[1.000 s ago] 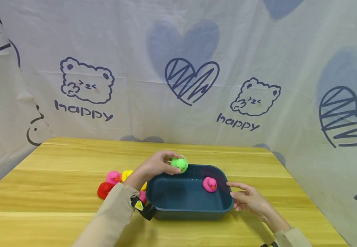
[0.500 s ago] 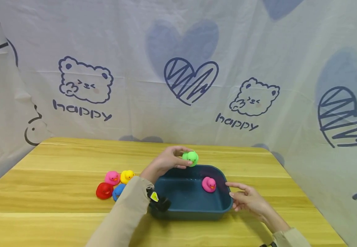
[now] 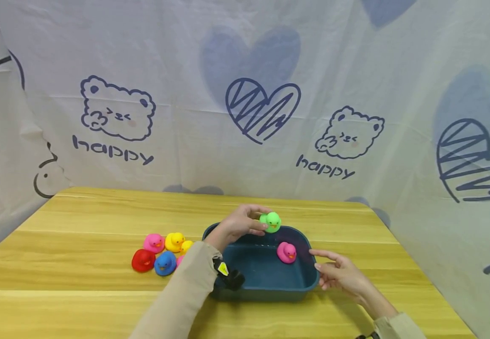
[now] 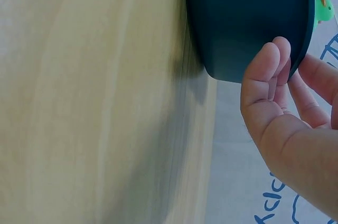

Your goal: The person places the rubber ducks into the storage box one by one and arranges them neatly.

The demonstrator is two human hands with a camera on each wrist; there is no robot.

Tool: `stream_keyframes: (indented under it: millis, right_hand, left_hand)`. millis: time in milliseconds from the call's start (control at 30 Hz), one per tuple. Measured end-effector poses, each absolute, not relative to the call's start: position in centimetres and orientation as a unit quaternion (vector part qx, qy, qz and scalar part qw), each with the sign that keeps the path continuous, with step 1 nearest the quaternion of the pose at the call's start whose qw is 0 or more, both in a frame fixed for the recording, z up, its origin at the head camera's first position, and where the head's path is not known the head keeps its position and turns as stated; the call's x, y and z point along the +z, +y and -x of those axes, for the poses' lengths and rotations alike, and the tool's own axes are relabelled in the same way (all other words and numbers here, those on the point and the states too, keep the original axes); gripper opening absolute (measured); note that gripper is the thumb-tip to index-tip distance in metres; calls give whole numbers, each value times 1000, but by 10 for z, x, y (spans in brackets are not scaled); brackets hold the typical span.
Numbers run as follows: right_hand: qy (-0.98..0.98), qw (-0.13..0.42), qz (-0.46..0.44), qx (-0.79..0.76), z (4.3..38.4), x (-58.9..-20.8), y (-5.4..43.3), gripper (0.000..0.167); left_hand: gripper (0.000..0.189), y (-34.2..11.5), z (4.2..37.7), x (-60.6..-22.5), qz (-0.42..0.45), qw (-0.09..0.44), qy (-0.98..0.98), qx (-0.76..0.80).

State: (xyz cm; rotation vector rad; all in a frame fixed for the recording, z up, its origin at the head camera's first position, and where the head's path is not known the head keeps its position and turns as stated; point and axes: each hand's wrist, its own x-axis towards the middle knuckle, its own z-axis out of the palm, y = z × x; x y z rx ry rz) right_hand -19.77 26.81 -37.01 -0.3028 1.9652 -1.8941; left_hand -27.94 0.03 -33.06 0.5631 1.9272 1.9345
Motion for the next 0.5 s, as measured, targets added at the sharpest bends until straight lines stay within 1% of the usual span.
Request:
stream_keyframes:
  millis: [200,500]
  right_hand:
    - [703,196,109,-675,198,-370,268,53]
    - [702,196,111,-676,197,-370,269,53]
  left_hand:
    - [37,6,280,-334,-189,176,679,687]
    - [38,10,281,-339,-172,192,679,687]
